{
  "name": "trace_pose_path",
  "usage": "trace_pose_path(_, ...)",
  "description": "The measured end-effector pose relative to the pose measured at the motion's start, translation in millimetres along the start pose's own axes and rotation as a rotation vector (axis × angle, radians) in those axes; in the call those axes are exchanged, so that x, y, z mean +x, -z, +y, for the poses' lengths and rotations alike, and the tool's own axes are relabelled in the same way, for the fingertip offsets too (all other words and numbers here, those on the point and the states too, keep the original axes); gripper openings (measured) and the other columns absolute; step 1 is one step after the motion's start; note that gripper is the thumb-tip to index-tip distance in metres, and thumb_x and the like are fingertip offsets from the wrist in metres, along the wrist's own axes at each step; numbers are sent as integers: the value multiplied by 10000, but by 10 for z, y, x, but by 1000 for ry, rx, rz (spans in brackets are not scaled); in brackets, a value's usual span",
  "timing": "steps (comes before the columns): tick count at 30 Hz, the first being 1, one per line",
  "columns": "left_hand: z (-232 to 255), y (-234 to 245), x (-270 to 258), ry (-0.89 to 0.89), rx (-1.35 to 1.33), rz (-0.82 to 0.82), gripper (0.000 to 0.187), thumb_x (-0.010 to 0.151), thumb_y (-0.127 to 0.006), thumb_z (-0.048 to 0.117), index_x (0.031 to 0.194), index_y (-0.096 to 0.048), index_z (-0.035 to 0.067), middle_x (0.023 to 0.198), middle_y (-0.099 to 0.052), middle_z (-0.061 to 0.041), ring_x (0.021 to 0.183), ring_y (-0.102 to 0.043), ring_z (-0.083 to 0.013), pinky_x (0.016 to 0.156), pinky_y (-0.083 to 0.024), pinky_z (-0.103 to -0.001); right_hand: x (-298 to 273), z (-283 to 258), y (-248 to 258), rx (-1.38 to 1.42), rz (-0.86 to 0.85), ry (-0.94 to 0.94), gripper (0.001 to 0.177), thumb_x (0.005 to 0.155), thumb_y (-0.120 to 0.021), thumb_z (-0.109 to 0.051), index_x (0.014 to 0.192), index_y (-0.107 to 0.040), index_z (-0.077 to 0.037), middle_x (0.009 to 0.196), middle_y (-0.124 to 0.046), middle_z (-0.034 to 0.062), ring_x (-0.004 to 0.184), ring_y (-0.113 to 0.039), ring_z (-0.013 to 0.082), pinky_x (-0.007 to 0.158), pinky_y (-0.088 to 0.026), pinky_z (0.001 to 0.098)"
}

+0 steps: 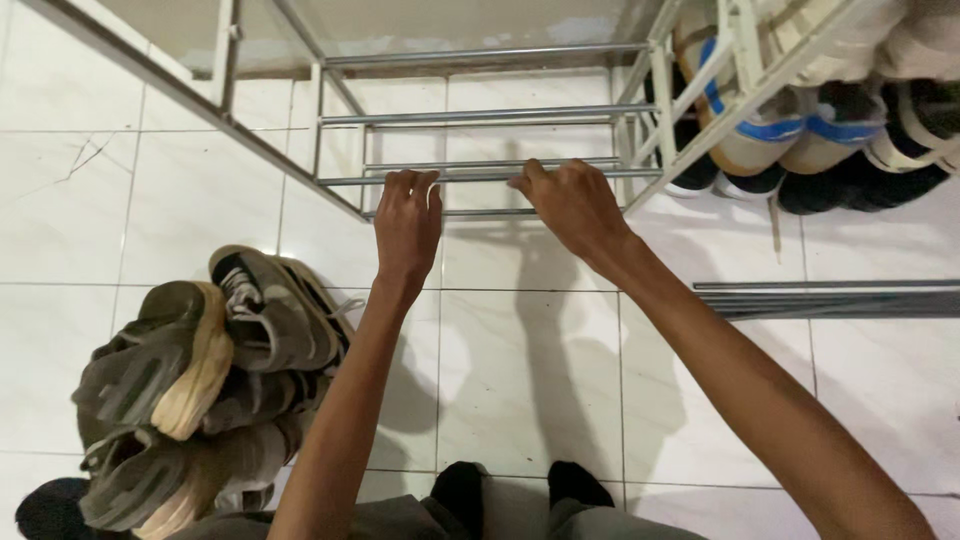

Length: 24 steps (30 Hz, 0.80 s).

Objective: The person assembles a metal shoe rack by inserting horizontal metal rods into the side frames. They repeatedly pick up rods from the floor and slide them into place across the rack structure.

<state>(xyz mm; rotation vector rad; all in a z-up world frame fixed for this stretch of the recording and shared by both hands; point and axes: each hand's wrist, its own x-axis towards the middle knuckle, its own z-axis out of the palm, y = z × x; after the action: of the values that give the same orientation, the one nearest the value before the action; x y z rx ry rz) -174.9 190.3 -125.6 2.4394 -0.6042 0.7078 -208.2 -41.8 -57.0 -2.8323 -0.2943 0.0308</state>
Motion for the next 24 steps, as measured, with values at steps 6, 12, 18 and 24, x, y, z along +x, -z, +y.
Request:
trace_pose_path(6, -475, 231, 40, 99, 51, 43, 75, 1001, -657, 23, 1054, -705, 0, 1034, -710, -130, 1027, -645, -311, 842, -559, -417, 341, -258, -108, -136, 93, 299, 324, 870, -601, 83, 1193, -625, 80, 838, -658, 188, 768, -652, 325, 702, -540, 423)
trace_pose_path(12, -699, 331, -38, -72, 212, -16, 252, 953, -649, 11, 1200, -661, -41, 1153, -679, -167, 1132, -617, -322, 969, -539, -437, 548, -374, -532, -97, 323, 518, 296, 914, -696, -142, 1142, -623, 31, 975, -673, 192, 848, -658, 321, 777, -527, 458)
trace_pose_path(18, -598, 171, -119, -155, 133, -58, 370, 920, -658, 6, 1289, -644, -6, 1235, -640, -167, 1185, -586, -343, 1030, -507, -441, 578, -461, -653, -112, 246, 287, 309, 941, -742, -195, 1116, -621, 30, 944, -640, 165, 846, -645, 324, 714, -507, 458)
trace_pose_path(24, -370, -117, -52, -204, 44, -78, 378, 879, -655, 0, 1257, -638, 5, 1205, -635, -142, 1175, -594, -317, 1032, -513, -430, 307, -143, -457, -121, 415, 311, 240, 868, -815, -180, 984, -665, -32, 884, -637, 98, 845, -643, 287, 748, -522, 438)
